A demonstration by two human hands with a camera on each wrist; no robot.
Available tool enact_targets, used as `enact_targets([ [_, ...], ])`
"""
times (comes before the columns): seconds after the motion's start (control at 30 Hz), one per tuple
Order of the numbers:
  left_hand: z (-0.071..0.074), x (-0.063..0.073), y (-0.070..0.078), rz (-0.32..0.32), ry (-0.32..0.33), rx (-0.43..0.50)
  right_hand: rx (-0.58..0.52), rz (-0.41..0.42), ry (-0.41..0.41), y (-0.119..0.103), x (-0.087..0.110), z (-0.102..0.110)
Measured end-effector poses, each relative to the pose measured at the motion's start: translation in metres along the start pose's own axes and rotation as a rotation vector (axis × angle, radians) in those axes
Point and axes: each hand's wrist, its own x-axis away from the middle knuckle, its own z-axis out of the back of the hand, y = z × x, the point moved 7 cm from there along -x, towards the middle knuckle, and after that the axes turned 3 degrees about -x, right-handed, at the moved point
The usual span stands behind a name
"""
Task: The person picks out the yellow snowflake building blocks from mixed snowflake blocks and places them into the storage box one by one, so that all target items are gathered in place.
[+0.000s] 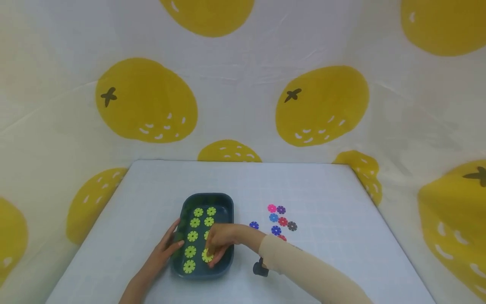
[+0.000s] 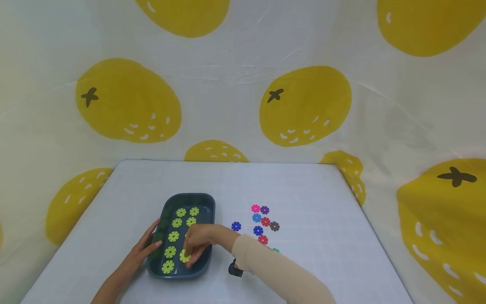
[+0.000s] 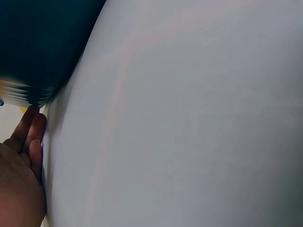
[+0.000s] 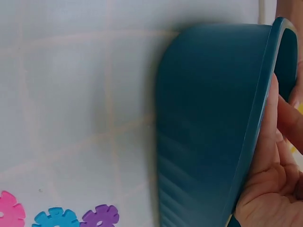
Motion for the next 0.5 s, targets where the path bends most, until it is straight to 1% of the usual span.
enact_targets([
  [0.17,0.000,-0.001,0.002,-0.001,0.002,0.007,0.080,-0.031,0.007,0.002,-0.001,-0.003],
  [0.27,0.000,0.000,0.002,0.027,0.002,-0.009,0.108,-0.037,0.002,0.003,-0.002,-0.006],
  [0.4,0.000,0.002,0.001,0.066,0.004,-0.021,0.117,-0.044,-0.013,0.004,-0.004,-0.009],
  [0.5,0.001,0.004,0.001,0.072,0.003,-0.021,0.139,-0.042,-0.019,0.003,-0.006,-0.011],
])
